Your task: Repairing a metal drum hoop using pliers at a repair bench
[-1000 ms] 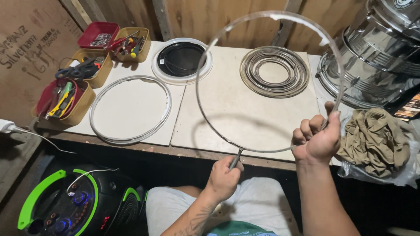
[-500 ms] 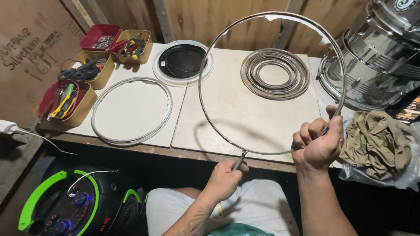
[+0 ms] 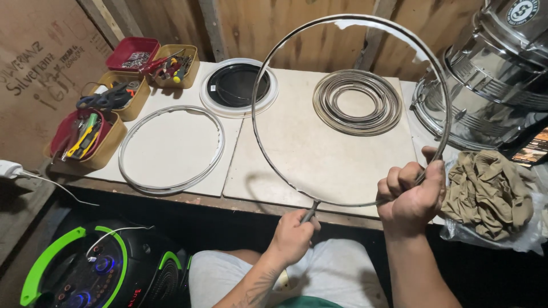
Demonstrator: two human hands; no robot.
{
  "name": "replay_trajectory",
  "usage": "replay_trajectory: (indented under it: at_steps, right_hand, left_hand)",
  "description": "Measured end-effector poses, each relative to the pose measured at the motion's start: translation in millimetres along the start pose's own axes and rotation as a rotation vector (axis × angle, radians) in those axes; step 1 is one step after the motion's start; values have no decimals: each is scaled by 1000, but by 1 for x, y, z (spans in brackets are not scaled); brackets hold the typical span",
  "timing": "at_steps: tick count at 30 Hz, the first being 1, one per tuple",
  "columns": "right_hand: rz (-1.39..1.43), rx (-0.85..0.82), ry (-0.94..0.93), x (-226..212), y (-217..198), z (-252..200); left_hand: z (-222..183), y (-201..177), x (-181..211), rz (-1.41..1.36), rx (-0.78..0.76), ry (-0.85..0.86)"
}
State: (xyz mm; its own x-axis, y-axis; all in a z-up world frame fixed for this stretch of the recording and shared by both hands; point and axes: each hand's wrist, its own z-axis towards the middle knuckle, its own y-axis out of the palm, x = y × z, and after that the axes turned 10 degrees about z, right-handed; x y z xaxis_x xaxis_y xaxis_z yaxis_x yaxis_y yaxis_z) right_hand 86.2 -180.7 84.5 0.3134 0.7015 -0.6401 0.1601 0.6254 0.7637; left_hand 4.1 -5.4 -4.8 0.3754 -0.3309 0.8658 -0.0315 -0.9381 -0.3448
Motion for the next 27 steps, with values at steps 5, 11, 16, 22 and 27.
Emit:
replay_trajectory:
  at_steps: [5, 11, 16, 22, 27]
  right_hand:
    - [63, 111, 81, 9, -14, 26]
    - [61, 156, 61, 9, -13, 24]
    - [8, 88, 2, 4, -9, 17]
    - [-34, -7, -78, 5, -6, 6]
    - [11, -63, -82, 7, -12, 2]
  left_hand:
    - [6, 10, -25, 96, 105, 225]
    - [4, 1, -10, 212, 26, 107]
    - [1, 1, -4, 206, -34, 90]
    - [-5, -6, 16, 147, -111, 5]
    - [-4, -3, 14, 67, -104, -20]
